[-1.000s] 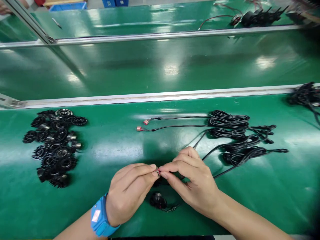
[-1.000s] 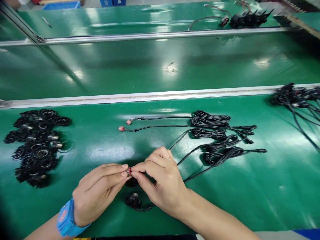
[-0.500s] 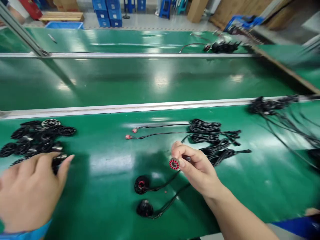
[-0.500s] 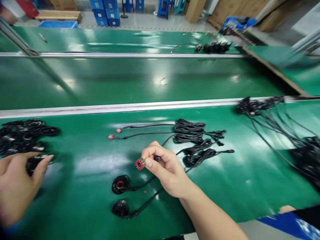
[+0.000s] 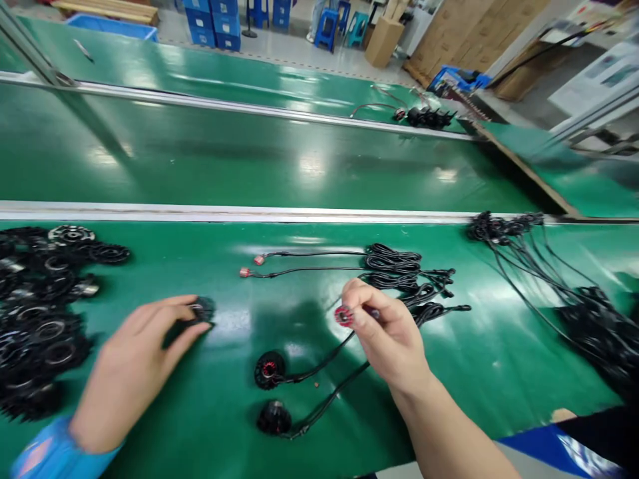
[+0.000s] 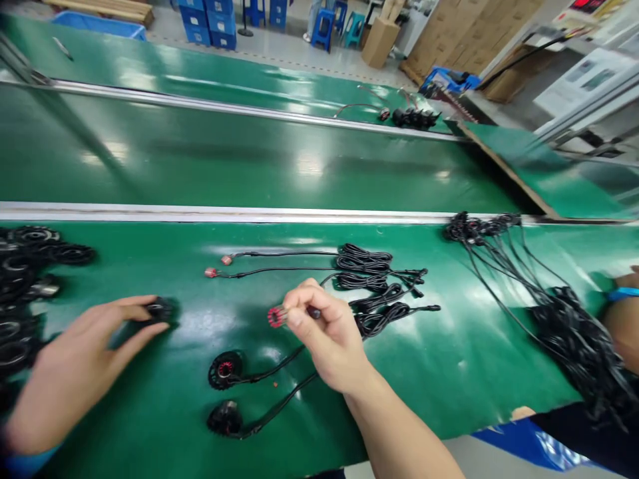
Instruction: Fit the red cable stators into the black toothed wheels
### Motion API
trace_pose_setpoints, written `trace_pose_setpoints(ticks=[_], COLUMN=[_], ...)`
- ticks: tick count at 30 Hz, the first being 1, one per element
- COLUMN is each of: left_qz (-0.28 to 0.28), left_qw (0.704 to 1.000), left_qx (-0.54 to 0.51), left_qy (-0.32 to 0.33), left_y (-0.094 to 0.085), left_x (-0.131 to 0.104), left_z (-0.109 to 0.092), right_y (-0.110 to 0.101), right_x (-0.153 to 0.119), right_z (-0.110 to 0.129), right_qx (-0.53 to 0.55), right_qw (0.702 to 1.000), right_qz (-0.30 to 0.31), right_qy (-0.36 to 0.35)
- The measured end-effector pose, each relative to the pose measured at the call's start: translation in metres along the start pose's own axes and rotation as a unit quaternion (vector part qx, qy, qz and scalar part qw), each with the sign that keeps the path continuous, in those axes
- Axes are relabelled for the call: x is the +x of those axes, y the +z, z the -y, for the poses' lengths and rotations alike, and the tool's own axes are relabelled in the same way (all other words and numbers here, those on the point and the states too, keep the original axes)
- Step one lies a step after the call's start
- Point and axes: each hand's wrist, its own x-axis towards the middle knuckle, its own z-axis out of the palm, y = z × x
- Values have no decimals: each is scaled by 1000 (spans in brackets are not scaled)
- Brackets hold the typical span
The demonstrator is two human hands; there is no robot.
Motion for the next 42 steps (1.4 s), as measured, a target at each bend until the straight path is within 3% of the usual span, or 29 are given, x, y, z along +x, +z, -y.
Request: trace_pose_setpoints(ticks=[2, 5, 8, 13, 17, 21, 27, 33, 38, 42], left_qz=[35, 110, 151, 186, 196, 251, 336, 268, 324, 314], left_qw=[998, 986, 972, 951, 952, 947, 887, 928, 893, 892], left_qx=[-47, -128, -181, -246, -233, -197, -316, -250, -309, -324], left_qy=[19, 1, -11, 19, 38, 43, 8, -68, -39, -20], left_y=[14, 32, 40, 46, 51, 50, 39, 48, 41, 39], left_x=[6, 13, 20, 30, 39, 50, 60, 51, 53, 54], left_z=[-17, -36, -47, -51, -52, -53, -47, -53, -48, -47], right_y=[14, 32, 40, 40, 41, 42, 39, 42, 44, 43], right_x=[-4, -9, -10, -2, 4, 8, 9, 2, 2, 4], right_z=[2, -3, -10, -10, -4, -1, -1, -1, 1, 6], right_qx=[-199, -440, -535, -581, -590, -581, -577, -588, -596, -603], right_qw=[976, 871, 798, 748, 737, 746, 753, 755, 750, 733], right_qz=[21, 38, 74, 150, 185, 202, 203, 186, 181, 197], right_qy=[-83, -217, -267, -283, -273, -255, -244, -224, -222, -245])
